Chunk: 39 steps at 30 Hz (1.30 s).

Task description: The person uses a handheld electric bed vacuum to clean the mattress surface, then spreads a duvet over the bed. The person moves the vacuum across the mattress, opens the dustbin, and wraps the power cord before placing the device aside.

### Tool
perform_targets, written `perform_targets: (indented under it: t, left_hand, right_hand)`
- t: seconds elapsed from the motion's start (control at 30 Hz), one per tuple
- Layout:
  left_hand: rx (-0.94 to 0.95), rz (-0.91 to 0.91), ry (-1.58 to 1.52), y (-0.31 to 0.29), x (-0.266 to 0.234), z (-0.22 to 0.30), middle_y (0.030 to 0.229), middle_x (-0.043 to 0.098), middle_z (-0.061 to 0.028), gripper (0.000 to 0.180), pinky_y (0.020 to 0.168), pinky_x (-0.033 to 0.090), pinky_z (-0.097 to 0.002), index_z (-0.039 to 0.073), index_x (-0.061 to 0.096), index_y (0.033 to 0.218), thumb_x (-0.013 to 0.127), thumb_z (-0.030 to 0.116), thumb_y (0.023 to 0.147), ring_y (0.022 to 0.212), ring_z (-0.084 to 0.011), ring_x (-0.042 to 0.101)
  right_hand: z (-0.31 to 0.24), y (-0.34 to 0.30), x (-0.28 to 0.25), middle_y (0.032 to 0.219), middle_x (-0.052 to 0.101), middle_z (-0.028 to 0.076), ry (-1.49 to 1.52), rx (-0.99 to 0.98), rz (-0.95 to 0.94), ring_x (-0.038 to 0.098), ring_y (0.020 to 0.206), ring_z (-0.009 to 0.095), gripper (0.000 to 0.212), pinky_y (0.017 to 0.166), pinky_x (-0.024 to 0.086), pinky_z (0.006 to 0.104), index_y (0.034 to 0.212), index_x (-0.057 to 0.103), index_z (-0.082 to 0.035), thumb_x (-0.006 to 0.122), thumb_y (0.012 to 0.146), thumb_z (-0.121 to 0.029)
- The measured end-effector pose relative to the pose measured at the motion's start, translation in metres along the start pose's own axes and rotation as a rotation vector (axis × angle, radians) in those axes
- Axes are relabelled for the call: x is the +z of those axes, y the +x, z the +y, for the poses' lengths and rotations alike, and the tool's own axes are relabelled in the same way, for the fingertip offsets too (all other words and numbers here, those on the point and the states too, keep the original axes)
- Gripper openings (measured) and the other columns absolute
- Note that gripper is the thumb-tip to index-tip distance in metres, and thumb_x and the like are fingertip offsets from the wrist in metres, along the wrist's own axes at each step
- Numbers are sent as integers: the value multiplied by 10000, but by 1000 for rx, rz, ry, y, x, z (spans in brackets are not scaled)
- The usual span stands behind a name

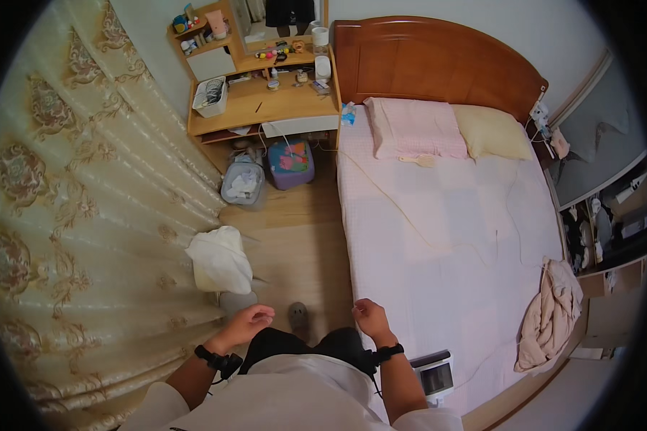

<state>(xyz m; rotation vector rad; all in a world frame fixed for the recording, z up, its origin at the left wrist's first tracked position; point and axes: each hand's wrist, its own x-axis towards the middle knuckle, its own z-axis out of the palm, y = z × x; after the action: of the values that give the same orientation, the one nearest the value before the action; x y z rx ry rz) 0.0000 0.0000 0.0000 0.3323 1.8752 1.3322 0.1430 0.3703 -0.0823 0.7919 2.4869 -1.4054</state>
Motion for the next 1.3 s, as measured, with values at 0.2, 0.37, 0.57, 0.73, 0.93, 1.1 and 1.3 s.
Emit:
perform_targets:
  t: [0.2, 0.37, 0.57, 0.73, 0.93, 1.1, 1.3]
  left_hand:
    - [-58, 95, -49, 66, -62, -1, 1163, 745, -86, 272, 970, 556, -328, 14, 667, 1256, 696, 158, 1027, 1082, -171, 707]
    - [-155, 93, 75, 129, -78, 12, 1140, 767, -103, 283, 935, 574, -344, 34, 682, 1251, 717, 179, 1010, 1061, -199, 732]
    - [-417, 163, 138, 243, -89, 51, 1136, 769, -84, 287, 916, 574, -338, 52, 699, 1234, 715, 237, 1014, 1029, -186, 721]
    - [-553, 88, 136, 341, -77, 83, 1159, 761, -92, 286, 928, 572, -327, 37, 680, 1256, 696, 206, 1025, 1050, -190, 724]
    - [-551, 60, 150, 409, -65, 113, 1153, 767, -120, 311, 918, 585, -333, 16, 670, 1261, 705, 207, 1019, 1030, -208, 747]
    - [-536, -13, 212, 433, -66, 144, 1151, 765, -133, 319, 895, 594, -331, 8, 665, 1267, 702, 208, 1021, 1016, -209, 755]
    - [-25, -229, 528, 480, -59, 200, 1391, 632, -181, 519, 1066, 506, -420, 48, 581, 1388, 757, 154, 911, 1274, -326, 621]
  right_hand:
    - [21, 120, 4, 1005, 780, 199, -148, 42, 33, 767, 941, 347, 298, 863, 611, 432, 1109, 739, -41, 723, 892, -245]
    - [101, 241, -31, 994, 777, 225, -175, 357, 30, 748, 985, 389, 373, 914, 595, 458, 1151, 712, -15, 715, 874, -264]
    - [189, 401, -79, 1120, 726, 281, -323, 537, 42, 664, 1145, 463, 575, 1021, 535, 496, 1402, 514, 17, 681, 884, -169]
    - [224, 518, -106, 1527, 426, 327, -420, 514, 132, 526, 1325, 485, 777, 1105, 465, 556, 1575, 312, -22, 705, 924, -184]
    - [232, 553, -87, 1513, 494, 226, -664, 502, 106, 503, 1378, 423, 683, 1090, 459, 558, 1540, 410, -73, 707, 956, -264]
    - [197, 517, -52, 984, 736, 216, -333, 222, -246, 698, 936, 460, 288, 833, 536, 601, 1081, 658, -69, 470, 1061, -286]
    - [-20, 415, -53, 942, 725, 229, -173, 14, -453, 702, 905, 447, 271, 794, 539, 587, 1099, 635, -63, 509, 1059, -300]
